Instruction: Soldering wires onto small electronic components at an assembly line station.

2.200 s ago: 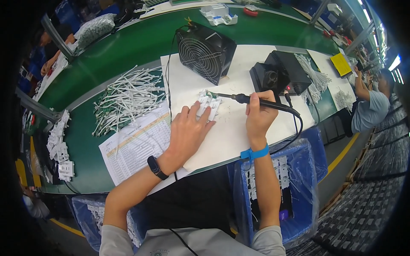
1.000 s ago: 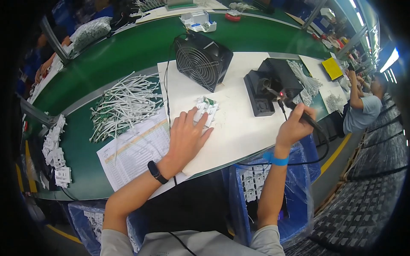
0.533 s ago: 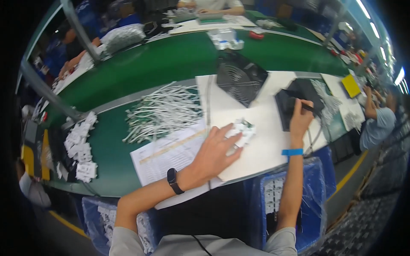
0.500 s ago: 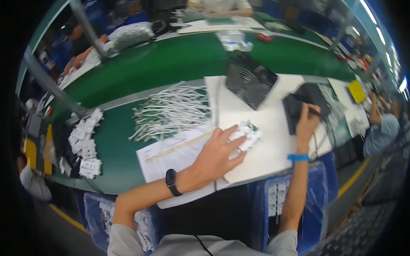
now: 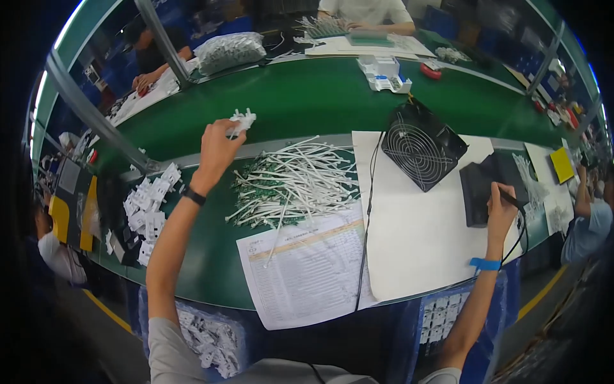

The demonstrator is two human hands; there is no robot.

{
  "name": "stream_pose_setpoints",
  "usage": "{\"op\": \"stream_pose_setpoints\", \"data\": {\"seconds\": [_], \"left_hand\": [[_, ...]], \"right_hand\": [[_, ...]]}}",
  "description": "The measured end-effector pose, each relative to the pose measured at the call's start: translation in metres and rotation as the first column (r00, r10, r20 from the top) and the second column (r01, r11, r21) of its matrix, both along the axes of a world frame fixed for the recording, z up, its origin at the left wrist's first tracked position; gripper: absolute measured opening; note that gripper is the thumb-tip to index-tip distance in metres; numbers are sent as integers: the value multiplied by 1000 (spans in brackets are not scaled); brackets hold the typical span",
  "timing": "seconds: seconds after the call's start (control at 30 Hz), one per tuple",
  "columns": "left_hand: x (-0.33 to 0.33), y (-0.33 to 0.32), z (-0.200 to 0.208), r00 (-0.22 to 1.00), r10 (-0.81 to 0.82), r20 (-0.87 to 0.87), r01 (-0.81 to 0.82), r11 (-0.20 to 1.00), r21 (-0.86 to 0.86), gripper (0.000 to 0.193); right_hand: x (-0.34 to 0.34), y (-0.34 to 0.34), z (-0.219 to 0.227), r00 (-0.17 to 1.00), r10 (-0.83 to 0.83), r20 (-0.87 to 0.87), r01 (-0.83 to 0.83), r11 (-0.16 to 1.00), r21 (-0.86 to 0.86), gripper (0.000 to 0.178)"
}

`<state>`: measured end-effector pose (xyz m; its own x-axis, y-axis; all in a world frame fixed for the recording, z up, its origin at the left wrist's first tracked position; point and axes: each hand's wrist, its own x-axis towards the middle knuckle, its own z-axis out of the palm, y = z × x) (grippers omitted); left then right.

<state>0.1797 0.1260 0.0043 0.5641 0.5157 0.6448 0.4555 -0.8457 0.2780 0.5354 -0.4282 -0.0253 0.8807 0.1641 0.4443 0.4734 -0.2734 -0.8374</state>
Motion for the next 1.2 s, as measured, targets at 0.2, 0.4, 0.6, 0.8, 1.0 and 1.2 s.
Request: {"op": "stream_pose_setpoints", "data": {"seconds": [0.2, 0.4, 0.6, 0.8, 1.0, 1.2], "left_hand": [[52, 65, -42, 988, 135, -70, -134, 991, 22, 33], [71, 86, -62, 962, 253, -100, -262, 961, -87, 70], [-63, 86, 15, 820, 288, -494, -312, 949, 35, 69], [-225, 77, 56, 573, 243, -783, -523, 844, -121, 102], [-251, 83, 16, 802, 164, -575, -376, 886, -271, 103], [-245, 51, 30, 901, 234, -366, -301, 944, -136, 96]], "right_hand": [[-21, 4, 2, 997, 21, -79, -10, 990, 144, 27], [-82, 0, -19, 971, -19, -239, 38, 996, 77, 48], [-182, 58, 22, 826, 528, -198, -564, 778, -277, 42], [-254, 181, 95, 438, 857, -271, -883, 354, -307, 26], [-312, 320, 50, 332, 843, 423, -617, 534, -579, 13], [-308, 364, 8, 492, 790, 365, -489, 598, -635, 16]]}}
